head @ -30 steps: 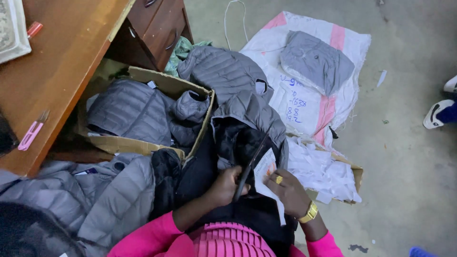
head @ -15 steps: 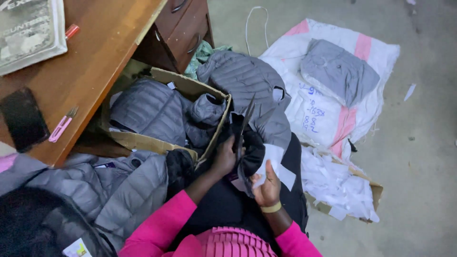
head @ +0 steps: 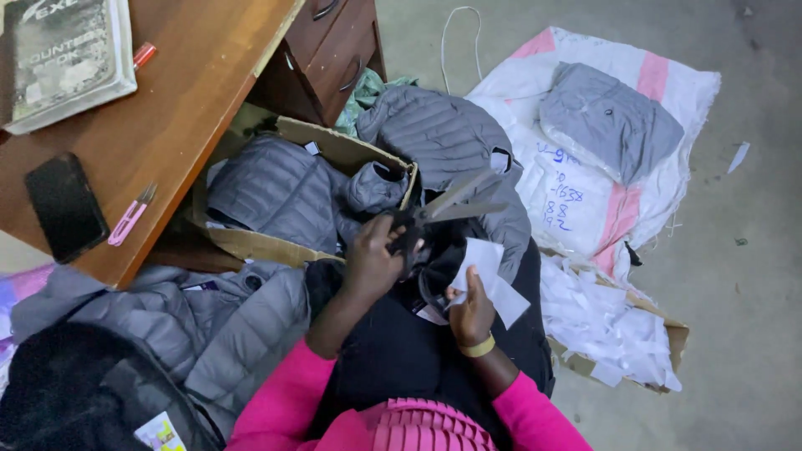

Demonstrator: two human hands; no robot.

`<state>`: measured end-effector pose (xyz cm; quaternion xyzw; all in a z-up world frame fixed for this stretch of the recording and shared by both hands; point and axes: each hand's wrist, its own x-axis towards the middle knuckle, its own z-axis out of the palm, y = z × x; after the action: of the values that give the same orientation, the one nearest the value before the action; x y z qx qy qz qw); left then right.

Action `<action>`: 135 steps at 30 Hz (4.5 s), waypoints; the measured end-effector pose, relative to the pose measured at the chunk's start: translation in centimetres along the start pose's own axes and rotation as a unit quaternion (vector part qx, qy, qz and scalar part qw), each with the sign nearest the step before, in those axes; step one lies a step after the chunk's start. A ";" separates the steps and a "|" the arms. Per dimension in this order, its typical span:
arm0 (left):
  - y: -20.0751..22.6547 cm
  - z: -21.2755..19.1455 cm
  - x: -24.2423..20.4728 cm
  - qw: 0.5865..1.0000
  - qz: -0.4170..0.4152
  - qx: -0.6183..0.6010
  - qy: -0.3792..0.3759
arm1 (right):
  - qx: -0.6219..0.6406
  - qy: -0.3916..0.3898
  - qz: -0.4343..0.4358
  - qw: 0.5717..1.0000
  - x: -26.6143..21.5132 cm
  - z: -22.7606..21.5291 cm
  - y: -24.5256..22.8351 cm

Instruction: Trimming excess threads from patches sewn onto jackets using scissors as part of a quality control or finishing process.

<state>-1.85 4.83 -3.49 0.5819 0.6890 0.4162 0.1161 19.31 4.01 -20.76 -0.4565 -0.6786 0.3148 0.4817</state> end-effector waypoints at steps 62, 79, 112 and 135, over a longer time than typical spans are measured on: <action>2.2 5.0 -15.5 0.944 -0.199 -0.114 -0.236 | -0.084 -0.054 -0.018 0.995 -1.3 0.3 7.1; 1.7 1.3 -6.7 0.974 -0.192 -0.106 -0.059 | 0.140 -0.026 0.113 0.983 2.6 -0.1 -3.0; 3.3 -6.7 -4.0 0.946 0.085 -0.290 0.121 | 0.004 -0.412 -0.228 0.882 12.1 7.2 -10.0; -41.1 -39.0 -22.5 0.639 -0.454 0.268 0.560 | 0.085 -0.656 -0.344 0.666 -3.9 17.5 -17.4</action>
<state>-49.35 -31.48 -15.45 -0.1433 0.8811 0.3543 -0.2785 -2.19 -6.05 -13.05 0.1771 -0.8984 0.4012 0.0224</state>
